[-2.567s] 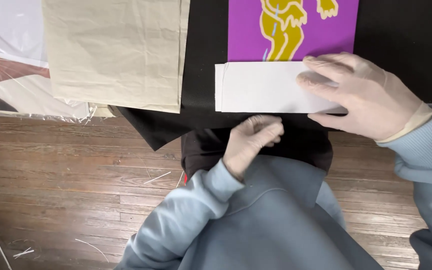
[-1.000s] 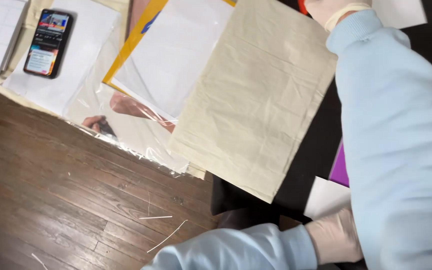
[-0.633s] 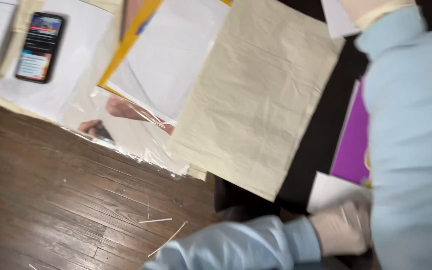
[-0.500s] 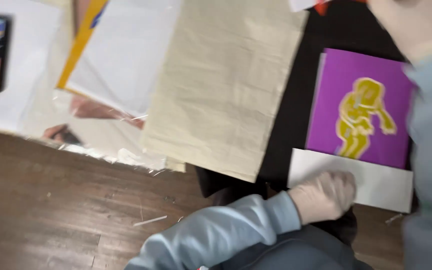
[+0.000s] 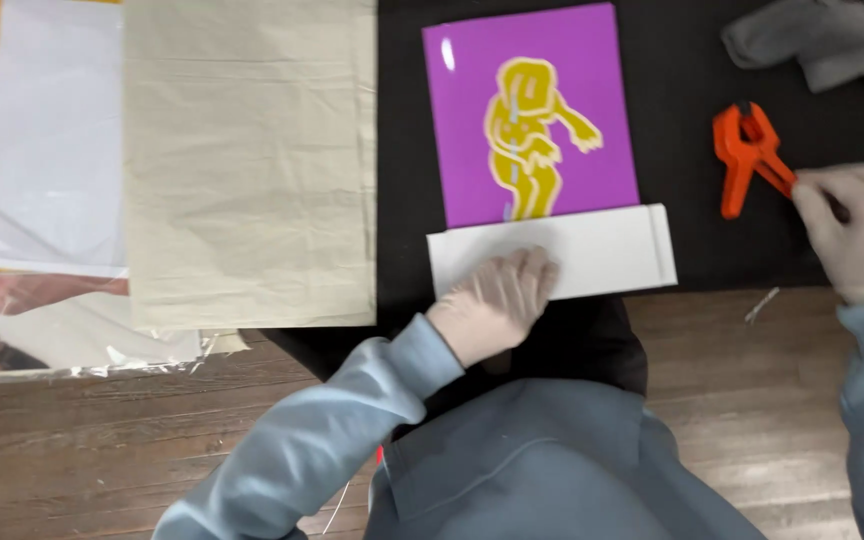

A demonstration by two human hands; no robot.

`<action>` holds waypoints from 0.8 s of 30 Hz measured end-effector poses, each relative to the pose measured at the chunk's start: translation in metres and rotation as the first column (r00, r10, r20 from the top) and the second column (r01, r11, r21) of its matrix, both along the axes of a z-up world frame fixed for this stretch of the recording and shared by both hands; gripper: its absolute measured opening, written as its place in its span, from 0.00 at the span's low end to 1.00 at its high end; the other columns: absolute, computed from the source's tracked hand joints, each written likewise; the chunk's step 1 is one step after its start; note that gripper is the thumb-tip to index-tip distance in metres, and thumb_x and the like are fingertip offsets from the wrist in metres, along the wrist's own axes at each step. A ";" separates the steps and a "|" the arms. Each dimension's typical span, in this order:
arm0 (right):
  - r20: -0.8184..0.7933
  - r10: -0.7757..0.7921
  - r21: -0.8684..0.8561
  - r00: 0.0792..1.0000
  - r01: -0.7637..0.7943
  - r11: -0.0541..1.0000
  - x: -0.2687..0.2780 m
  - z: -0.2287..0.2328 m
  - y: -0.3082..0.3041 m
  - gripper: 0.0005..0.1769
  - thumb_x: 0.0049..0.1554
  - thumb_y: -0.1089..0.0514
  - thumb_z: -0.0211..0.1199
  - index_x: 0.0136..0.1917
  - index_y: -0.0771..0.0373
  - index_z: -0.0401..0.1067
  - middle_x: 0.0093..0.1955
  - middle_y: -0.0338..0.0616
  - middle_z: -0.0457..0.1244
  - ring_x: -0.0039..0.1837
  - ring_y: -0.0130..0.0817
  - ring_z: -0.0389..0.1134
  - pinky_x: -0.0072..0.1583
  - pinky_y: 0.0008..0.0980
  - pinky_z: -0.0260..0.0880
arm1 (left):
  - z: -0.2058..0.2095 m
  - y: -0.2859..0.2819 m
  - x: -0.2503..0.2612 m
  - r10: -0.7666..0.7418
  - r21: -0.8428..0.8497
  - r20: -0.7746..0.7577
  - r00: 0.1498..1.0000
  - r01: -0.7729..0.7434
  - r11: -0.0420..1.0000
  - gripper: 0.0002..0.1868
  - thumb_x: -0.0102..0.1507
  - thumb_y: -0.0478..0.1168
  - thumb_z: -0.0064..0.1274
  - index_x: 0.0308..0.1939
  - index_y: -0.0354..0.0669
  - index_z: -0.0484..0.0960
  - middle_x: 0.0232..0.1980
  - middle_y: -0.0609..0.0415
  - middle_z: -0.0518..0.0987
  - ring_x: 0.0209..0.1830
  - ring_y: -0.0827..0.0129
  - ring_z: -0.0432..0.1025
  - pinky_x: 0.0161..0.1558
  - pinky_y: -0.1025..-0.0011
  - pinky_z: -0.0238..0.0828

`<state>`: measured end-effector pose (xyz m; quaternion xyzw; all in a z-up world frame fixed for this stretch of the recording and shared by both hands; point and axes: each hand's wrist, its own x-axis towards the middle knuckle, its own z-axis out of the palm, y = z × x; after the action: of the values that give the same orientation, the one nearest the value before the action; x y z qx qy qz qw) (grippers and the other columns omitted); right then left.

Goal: The recorder is applying an adhesive backing and preparing an art print for framing, using clamps and a rag to secure and smooth the materials.

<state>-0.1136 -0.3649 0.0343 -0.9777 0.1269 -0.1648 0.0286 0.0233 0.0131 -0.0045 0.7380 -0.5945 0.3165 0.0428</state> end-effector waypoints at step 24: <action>-0.670 0.020 0.719 0.742 0.642 0.265 -0.171 -0.084 0.081 0.27 0.62 0.51 0.52 0.70 0.65 0.71 0.51 0.62 0.69 0.54 0.54 0.69 0.59 0.50 0.71 | 0.023 0.000 0.006 0.023 0.127 0.077 0.997 -0.033 0.991 0.17 0.61 0.36 0.53 0.54 0.37 0.81 0.51 0.52 0.80 0.33 0.70 0.71 0.28 0.75 0.68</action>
<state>-0.2845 -0.2838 -0.0501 -0.7288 0.4016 0.2288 0.5052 0.0290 0.0127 0.0184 0.7350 -0.6044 0.3057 -0.0315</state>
